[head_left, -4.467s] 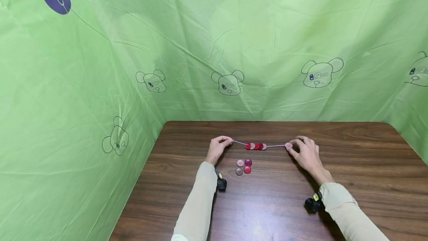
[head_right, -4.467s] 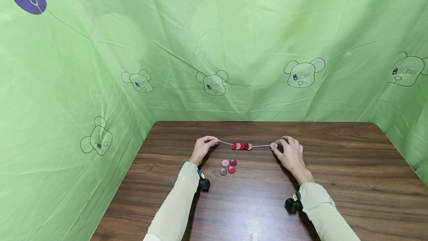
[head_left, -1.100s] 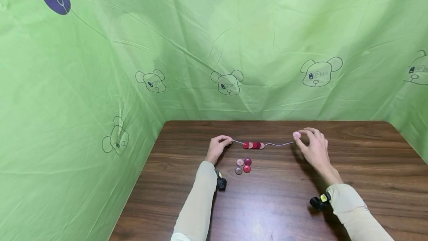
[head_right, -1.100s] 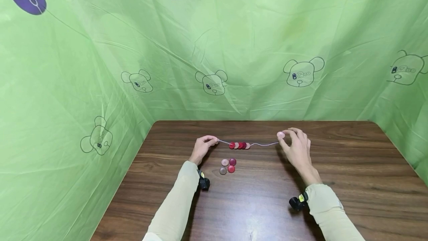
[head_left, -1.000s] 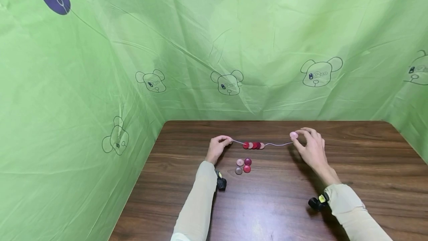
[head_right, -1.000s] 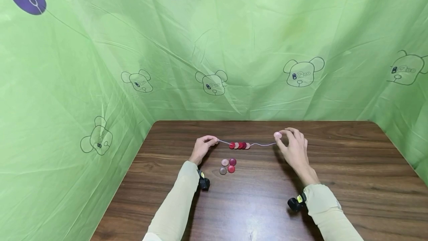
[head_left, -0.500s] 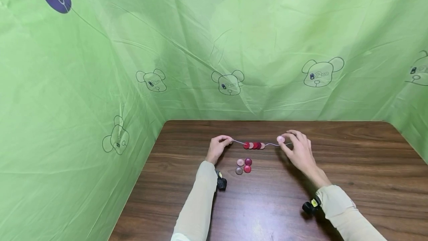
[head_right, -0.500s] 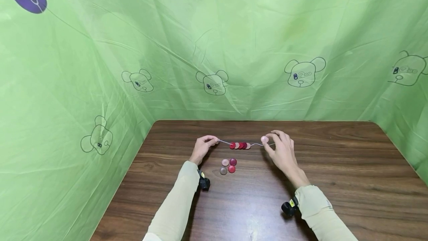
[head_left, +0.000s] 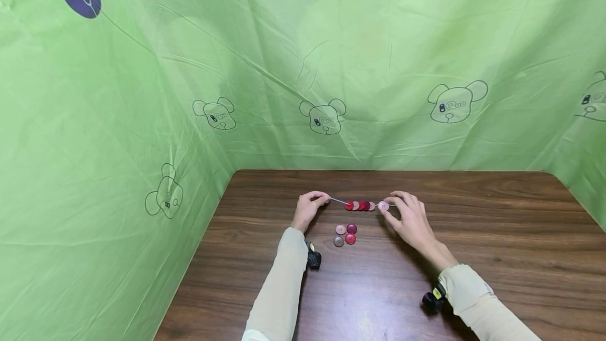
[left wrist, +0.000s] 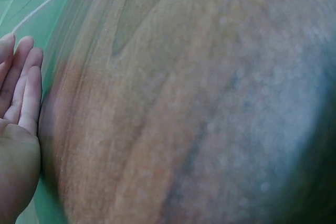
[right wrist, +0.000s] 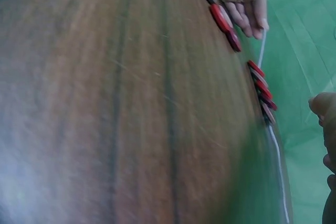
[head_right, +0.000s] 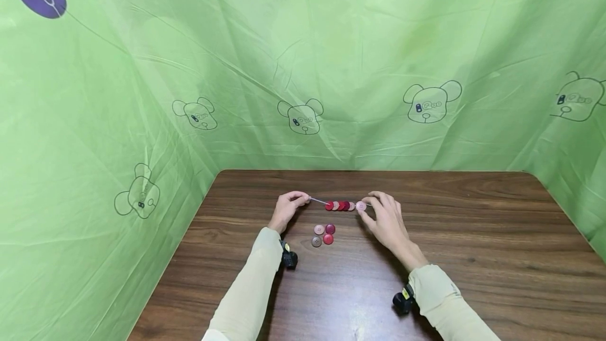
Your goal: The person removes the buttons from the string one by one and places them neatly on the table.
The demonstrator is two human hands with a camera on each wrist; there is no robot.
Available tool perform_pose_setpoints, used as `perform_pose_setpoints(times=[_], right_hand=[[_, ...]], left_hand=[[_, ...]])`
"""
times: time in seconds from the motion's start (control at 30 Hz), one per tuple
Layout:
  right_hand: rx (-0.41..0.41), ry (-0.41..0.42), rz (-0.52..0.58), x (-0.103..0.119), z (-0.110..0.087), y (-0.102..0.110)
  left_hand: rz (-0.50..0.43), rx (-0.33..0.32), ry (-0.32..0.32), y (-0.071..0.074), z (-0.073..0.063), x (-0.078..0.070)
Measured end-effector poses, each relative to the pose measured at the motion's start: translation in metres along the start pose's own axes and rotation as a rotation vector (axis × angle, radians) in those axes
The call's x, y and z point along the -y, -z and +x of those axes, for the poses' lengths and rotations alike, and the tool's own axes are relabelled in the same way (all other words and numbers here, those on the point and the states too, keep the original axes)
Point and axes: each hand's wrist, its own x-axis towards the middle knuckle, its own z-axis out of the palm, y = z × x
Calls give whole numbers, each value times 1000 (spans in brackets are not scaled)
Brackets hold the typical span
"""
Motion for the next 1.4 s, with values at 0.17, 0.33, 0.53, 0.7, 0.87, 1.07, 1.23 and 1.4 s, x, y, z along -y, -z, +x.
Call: perform_pose_setpoints(times=[0.17,0.33,0.53,0.7,0.87,1.07,1.23,1.4], right_hand=[[8,31,0,3,-3,-7],[18,55,6,8,-6,-13],[46,82,9,12,-9,-19],[62,110,9,14,-12,-23],[108,113,10,17,-14,-26],[151,101,7,20,-16,-28],[169,103,-3,20,-17,-30],[191,113,-13,21,-17,-31]], left_hand=[[-7,1,-2,0,-1,0],[-9,-1,-5,-1,1,0],[-6,-1,-12,-1,1,1],[-10,-3,-15,-1,1,0],[-12,-10,-13,-2,0,0],[-9,-10,-5,-2,0,-1],[7,-7,-1,-2,0,-1],[14,-5,-2,-1,0,0]])
